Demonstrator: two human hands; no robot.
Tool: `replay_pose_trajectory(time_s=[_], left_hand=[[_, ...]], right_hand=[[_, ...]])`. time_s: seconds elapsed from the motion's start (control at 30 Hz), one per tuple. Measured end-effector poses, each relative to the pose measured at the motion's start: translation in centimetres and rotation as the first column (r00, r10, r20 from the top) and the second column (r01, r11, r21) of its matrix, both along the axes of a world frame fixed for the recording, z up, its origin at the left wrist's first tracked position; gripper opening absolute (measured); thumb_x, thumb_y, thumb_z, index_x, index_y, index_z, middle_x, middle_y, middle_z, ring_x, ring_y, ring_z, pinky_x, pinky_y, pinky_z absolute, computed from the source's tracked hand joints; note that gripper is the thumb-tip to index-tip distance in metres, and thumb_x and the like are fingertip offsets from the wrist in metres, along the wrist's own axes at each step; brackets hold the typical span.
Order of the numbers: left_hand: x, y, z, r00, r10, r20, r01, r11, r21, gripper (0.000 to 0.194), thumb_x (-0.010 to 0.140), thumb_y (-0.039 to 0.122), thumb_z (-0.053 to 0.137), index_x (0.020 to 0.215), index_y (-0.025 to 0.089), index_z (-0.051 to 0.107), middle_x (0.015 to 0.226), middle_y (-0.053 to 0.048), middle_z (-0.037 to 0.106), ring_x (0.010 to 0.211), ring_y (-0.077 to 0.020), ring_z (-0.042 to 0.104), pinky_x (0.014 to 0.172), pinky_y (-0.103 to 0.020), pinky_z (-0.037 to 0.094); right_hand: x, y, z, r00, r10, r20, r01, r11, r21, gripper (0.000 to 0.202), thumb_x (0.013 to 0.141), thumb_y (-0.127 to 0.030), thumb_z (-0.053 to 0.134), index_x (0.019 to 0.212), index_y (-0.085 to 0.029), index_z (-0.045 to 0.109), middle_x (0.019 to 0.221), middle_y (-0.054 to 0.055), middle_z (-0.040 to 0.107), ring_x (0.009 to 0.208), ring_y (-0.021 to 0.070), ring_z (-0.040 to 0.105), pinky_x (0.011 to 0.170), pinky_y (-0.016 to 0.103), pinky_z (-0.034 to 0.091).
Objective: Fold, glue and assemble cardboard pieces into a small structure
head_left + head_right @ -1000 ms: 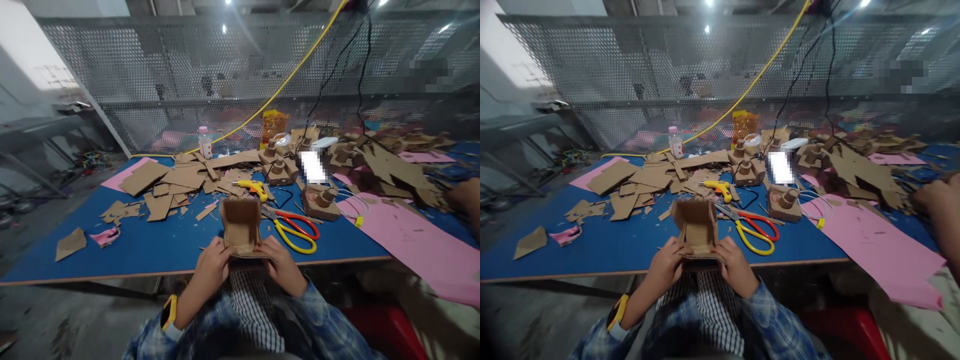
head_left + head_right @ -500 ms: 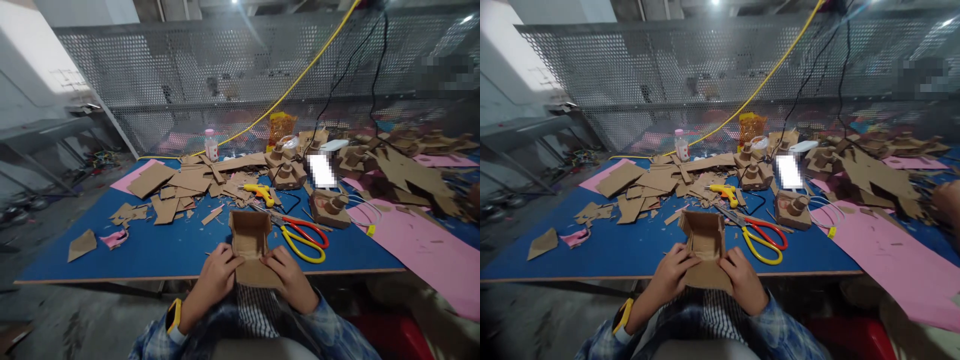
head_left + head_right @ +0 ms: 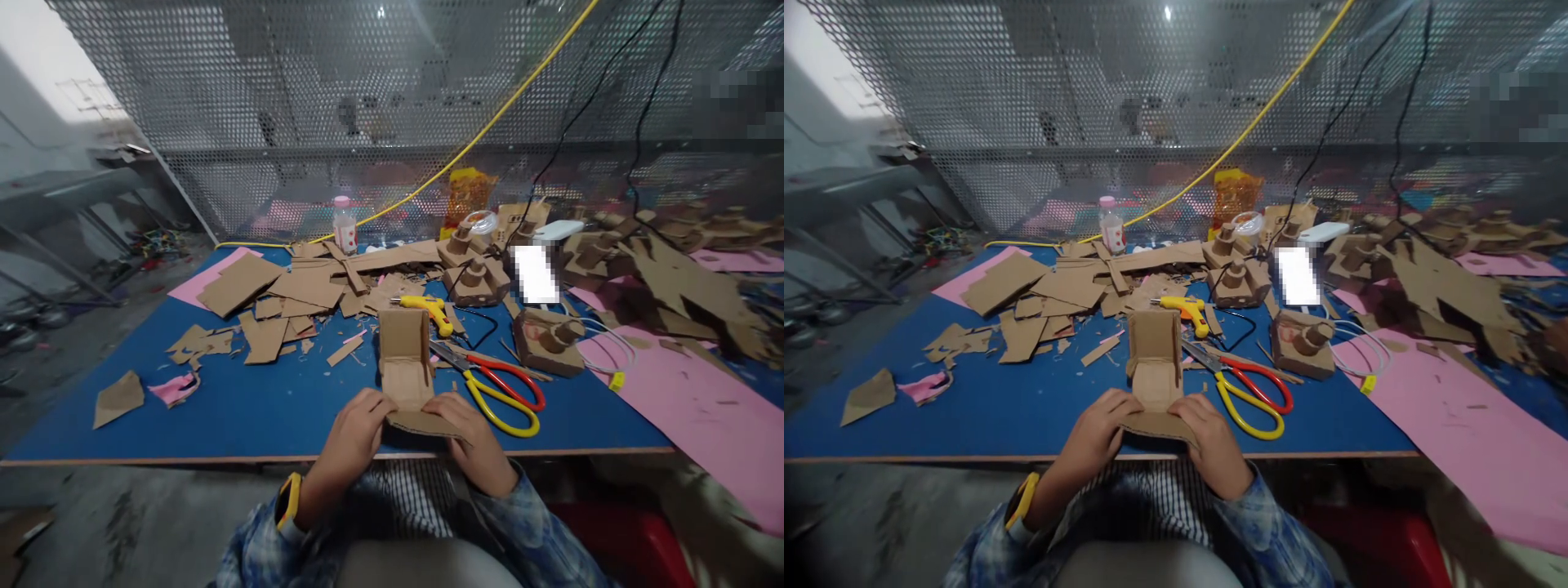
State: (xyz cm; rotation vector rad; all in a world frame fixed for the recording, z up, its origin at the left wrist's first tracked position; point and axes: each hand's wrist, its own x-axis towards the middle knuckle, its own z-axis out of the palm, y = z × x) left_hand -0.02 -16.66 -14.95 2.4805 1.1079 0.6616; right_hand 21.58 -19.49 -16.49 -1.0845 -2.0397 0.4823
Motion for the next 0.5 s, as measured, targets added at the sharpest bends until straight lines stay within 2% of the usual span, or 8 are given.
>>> replay_pose_trajectory(time_s=[0.1,0.27,0.37,0.5], left_hand=[[-0.2,0.0,-0.5,0.999,-0.023,0.026,0.022,0.999,0.025,0.025,0.082,0.004,0.04,0.093,0.016,0.06,0.091,-0.007,0.066,0.087,-0.0203,0.057,0.079,-0.033,0.05],[0.4,0.1,-1.3,0.997,0.079,-0.012,-0.078,0.996,0.04,0.018,0.09,0.016,0.042,0.079,0.016,0.056,0.08,-0.008,0.065,0.078,-0.0206,0.057,0.071,-0.031,0.048],[1.0,0.5,-0.9,0.979,0.194,-0.06,-0.197,0.979,-0.044,0.017,0.089,0.019,0.044,0.075,0.017,0.053,0.079,-0.007,0.065,0.077,-0.0206,0.059,0.068,-0.03,0.045],[1.6,1.5,0.2,0.948,0.298,-0.113,-0.317,0.917,-0.242,0.019,0.085,0.022,0.052,0.066,0.018,0.05,0.067,-0.002,0.061,0.064,-0.0163,0.057,0.057,-0.024,0.035]], right_hand=[[0.2,-0.5,0.2,0.999,-0.023,-0.04,0.023,1.0,-0.006,0.025,0.088,-0.009,0.042,0.105,-0.021,0.056,0.095,0.008,0.064,0.094,0.0207,0.057,0.081,0.037,0.05],[-0.4,-0.4,-0.2,0.988,-0.156,-0.015,0.157,0.986,0.054,0.015,0.09,-0.015,0.047,0.093,-0.021,0.06,0.084,0.006,0.065,0.086,0.0208,0.058,0.078,0.036,0.049],[-0.8,0.2,-0.4,0.973,-0.232,-0.01,0.232,0.973,0.011,0.014,0.091,-0.019,0.045,0.087,-0.02,0.059,0.082,0.006,0.065,0.082,0.0211,0.06,0.076,0.035,0.049],[-1.1,1.1,-0.6,0.953,-0.304,0.001,0.301,0.941,-0.153,0.015,0.088,-0.023,0.05,0.074,-0.02,0.054,0.066,0.002,0.062,0.062,0.0167,0.059,0.055,0.026,0.043]])
